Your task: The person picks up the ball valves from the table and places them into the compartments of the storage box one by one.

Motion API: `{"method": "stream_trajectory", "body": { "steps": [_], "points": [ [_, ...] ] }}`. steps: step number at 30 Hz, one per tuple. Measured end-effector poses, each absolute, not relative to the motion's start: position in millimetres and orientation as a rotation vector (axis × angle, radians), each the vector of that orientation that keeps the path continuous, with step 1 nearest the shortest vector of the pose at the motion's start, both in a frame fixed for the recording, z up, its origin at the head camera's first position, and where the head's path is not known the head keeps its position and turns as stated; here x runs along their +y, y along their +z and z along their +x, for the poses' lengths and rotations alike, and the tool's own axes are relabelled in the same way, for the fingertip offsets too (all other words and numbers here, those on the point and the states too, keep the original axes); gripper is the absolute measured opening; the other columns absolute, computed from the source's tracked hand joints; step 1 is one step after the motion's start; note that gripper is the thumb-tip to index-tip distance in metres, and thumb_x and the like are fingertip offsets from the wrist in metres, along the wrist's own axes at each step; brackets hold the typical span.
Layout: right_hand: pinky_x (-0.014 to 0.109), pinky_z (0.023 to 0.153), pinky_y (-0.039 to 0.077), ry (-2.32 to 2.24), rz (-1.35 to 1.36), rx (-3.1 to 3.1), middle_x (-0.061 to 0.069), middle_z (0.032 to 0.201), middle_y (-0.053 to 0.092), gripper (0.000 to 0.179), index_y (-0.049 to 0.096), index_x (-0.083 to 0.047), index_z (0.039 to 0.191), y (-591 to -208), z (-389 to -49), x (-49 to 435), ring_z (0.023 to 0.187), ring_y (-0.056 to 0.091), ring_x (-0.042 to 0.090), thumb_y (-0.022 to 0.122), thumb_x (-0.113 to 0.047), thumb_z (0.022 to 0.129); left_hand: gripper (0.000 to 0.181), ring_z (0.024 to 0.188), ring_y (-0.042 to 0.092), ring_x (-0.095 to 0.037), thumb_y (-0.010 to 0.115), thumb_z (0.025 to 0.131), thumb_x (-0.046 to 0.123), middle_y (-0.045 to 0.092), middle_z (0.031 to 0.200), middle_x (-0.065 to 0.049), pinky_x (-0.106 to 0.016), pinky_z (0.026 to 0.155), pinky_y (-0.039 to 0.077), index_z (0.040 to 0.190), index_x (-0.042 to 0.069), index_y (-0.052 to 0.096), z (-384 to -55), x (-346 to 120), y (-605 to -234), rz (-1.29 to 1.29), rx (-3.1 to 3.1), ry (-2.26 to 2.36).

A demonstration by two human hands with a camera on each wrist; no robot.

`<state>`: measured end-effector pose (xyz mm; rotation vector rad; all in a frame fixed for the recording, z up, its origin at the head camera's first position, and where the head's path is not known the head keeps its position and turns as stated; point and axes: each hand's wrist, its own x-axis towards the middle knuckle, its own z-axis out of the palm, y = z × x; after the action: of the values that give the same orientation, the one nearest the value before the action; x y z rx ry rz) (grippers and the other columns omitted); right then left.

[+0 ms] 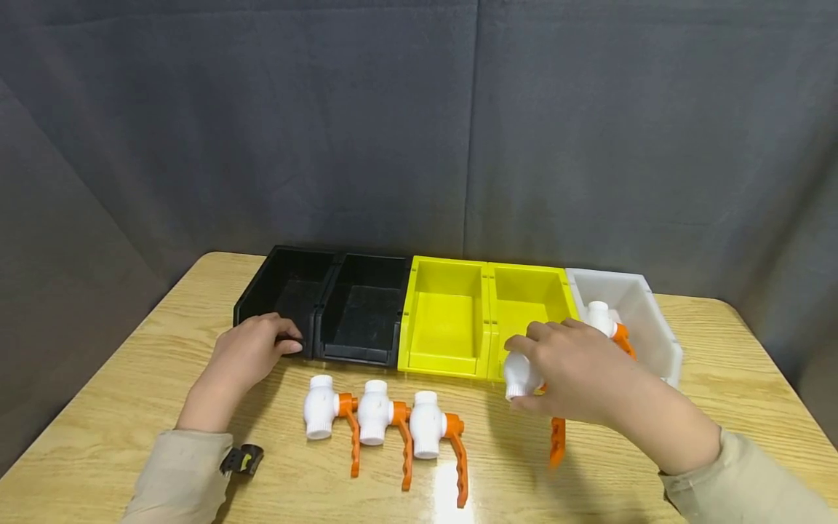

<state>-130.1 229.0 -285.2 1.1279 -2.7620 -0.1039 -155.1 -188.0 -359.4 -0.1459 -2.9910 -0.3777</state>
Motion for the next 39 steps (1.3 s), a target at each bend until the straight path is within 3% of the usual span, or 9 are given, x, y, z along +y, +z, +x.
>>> {"method": "stream_trajectory", "body": {
  "steps": [6, 20, 39],
  "points": [
    [0.04, 0.071, 0.05, -0.118, 1.108, -2.775, -0.008, 0.088, 0.061, 0.054, 0.07, -0.016, 0.109, -278.2, -141.2, 233.3, 0.069, 0.052, 0.007, 0.086, -0.049, 0.069, 0.015, 0.089, 0.064, -0.03, 0.075, 0.088, 0.026, 0.065, 0.087, -0.003, -0.048, 0.072, 0.053, 0.095, 0.013, 0.077, -156.2, -187.4, -358.3, -0.149, -2.978, -0.373],
    [0.028, 0.059, 0.05, -0.077, 1.043, -2.899, -0.003, 0.087, 0.062, 0.055, 0.069, -0.011, 0.111, -268.9, -173.0, 242.8, 0.065, 0.054, 0.01, 0.088, -0.043, 0.07, 0.016, 0.091, 0.064, -0.031, 0.075, 0.088, 0.026, 0.065, 0.088, -0.004, -0.048, 0.073, 0.054, 0.097, 0.013, 0.077, -156.6, -189.2, -359.0, -0.141, -2.99, -0.373],
    [0.046, 0.072, 0.052, -0.061, 0.867, -3.082, 0.003, 0.1, 0.066, 0.061, 0.067, -0.01, 0.121, -264.9, -212.0, 251.7, 0.073, 0.056, 0.016, 0.085, -0.045, 0.074, 0.016, 0.091, 0.064, -0.03, 0.074, 0.088, 0.027, 0.065, 0.088, -0.003, -0.048, 0.074, 0.054, 0.096, 0.013, 0.077, -156.7, -188.3, -360.4, -0.135, -2.995, -0.382]
  ]
}}
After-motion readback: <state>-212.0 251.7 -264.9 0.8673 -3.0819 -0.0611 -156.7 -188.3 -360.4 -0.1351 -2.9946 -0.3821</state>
